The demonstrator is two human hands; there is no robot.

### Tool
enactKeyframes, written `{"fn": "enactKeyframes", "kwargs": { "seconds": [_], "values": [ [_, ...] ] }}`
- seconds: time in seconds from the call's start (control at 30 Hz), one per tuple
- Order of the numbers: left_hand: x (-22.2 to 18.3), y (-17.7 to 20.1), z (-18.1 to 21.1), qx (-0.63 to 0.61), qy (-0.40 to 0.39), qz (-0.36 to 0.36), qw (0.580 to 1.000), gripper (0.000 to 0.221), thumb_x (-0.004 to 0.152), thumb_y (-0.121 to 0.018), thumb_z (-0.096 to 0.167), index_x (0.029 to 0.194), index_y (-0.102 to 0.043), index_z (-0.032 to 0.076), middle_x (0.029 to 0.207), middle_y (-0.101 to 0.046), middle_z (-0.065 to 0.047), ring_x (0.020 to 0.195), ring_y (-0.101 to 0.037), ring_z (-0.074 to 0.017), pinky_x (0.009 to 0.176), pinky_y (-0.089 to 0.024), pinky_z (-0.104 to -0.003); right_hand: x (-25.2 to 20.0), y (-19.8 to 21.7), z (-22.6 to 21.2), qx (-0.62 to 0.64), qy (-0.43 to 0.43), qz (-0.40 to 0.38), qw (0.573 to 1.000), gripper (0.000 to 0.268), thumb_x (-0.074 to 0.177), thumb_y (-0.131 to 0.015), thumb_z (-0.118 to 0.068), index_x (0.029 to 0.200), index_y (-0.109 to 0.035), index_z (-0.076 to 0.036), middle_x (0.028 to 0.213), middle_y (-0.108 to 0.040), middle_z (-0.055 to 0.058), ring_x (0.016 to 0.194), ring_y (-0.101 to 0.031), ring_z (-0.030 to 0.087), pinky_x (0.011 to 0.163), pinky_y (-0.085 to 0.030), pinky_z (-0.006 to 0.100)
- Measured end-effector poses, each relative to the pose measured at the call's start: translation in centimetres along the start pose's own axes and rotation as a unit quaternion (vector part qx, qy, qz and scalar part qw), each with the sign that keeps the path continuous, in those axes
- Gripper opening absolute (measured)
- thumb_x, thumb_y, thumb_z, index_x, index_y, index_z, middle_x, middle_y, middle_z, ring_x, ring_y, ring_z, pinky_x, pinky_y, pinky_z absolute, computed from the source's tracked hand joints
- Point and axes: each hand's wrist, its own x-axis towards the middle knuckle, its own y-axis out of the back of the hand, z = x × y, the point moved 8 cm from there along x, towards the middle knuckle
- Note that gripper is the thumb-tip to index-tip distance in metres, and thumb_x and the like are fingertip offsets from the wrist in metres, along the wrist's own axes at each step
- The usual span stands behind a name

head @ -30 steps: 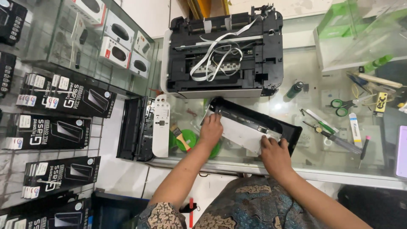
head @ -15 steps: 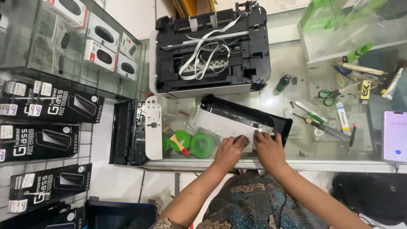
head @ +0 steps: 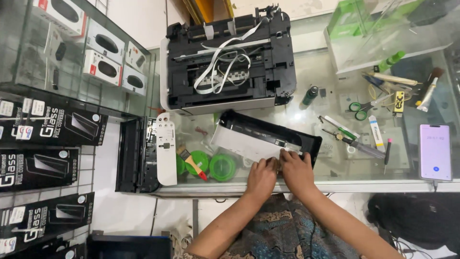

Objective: Cleaning and inspecting printer components using a brush and cloth

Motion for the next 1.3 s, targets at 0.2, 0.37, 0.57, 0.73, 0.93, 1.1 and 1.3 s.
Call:
{"fn": "enactKeyframes", "kwargs": {
  "seconds": [0.2,0.37,0.57,0.73,0.93,1.1,1.3],
  "values": [
    [-0.3,-2.4,-0.4,-0.022,-0.020,-0.035,0.999,0.030,0.089,-0.059,0.015,0.115,-0.074,0.014,0.120,-0.072,-0.001,0.091,-0.054,-0.0269,0.072,-0.041,-0.041,-0.5,0.9,-0.6,-0.003,0.004,-0.006,1.000,0.025,0.094,-0.060,-0.027,0.119,-0.066,-0.023,0.127,-0.055,-0.009,0.118,-0.054,0.019,0.091,-0.032,0.049],
    [1.0,0.6,-1.4,-0.032,-0.090,-0.073,0.993,0.020,0.087,-0.063,0.016,0.099,-0.078,0.016,0.112,-0.075,0.004,0.090,-0.052,-0.0270,0.074,-0.037,-0.042,0.3,2.0,-0.5,0.007,0.005,-0.002,1.000,0.026,0.095,-0.058,-0.021,0.121,-0.064,-0.021,0.125,-0.055,-0.009,0.113,-0.055,0.019,0.087,-0.032,0.048],
    [0.7,-7.0,-2.3,-0.022,-0.050,-0.132,0.990,0.024,0.088,-0.064,0.031,0.103,-0.077,0.016,0.122,-0.071,0.001,0.102,-0.050,-0.0274,0.081,-0.036,-0.046,0.1,1.4,-0.5,-0.004,0.008,0.000,1.000,0.022,0.095,-0.057,-0.021,0.116,-0.066,-0.023,0.124,-0.055,-0.009,0.115,-0.054,0.020,0.088,-0.031,0.049],
    [1.9,-3.2,-12.8,0.001,0.066,-0.138,0.988,0.035,0.089,-0.059,0.012,0.119,-0.074,0.023,0.121,-0.074,0.004,0.096,-0.056,-0.0308,0.076,-0.047,-0.050,0.1,2.1,-0.3,0.013,0.002,0.021,1.000,0.022,0.092,-0.059,-0.016,0.111,-0.068,-0.020,0.122,-0.057,-0.007,0.110,-0.057,0.020,0.086,-0.033,0.046],
    [-4.1,-2.2,-5.7,-0.043,0.065,-0.148,0.986,0.040,0.093,-0.059,0.014,0.131,-0.069,0.021,0.143,-0.064,0.003,0.100,-0.061,-0.0303,0.079,-0.050,-0.044,0.2,3.4,-0.6,0.017,-0.002,0.020,1.000,0.022,0.090,-0.060,-0.019,0.110,-0.069,-0.020,0.122,-0.058,-0.007,0.109,-0.057,0.019,0.087,-0.033,0.047],
    [-4.5,-4.4,-6.1,-0.071,0.131,-0.123,0.981,0.048,0.089,-0.058,0.009,0.136,-0.065,0.015,0.146,-0.062,-0.001,0.098,-0.060,-0.0316,0.079,-0.050,-0.046,0.1,2.6,-0.5,0.023,-0.001,0.001,1.000,0.025,0.087,-0.063,-0.025,0.111,-0.070,-0.022,0.127,-0.056,-0.010,0.112,-0.056,0.020,0.088,-0.033,0.048],
    [-4.0,-5.0,-5.3,-0.075,0.048,-0.055,0.995,0.041,0.089,-0.058,0.014,0.127,-0.071,0.022,0.133,-0.070,0.004,0.096,-0.060,-0.0269,0.076,-0.049,-0.041,0.3,3.2,-0.5,0.011,0.009,0.000,1.000,0.025,0.089,-0.061,-0.024,0.113,-0.068,-0.023,0.126,-0.055,-0.009,0.112,-0.055,0.019,0.088,-0.033,0.047]
  ]
}}
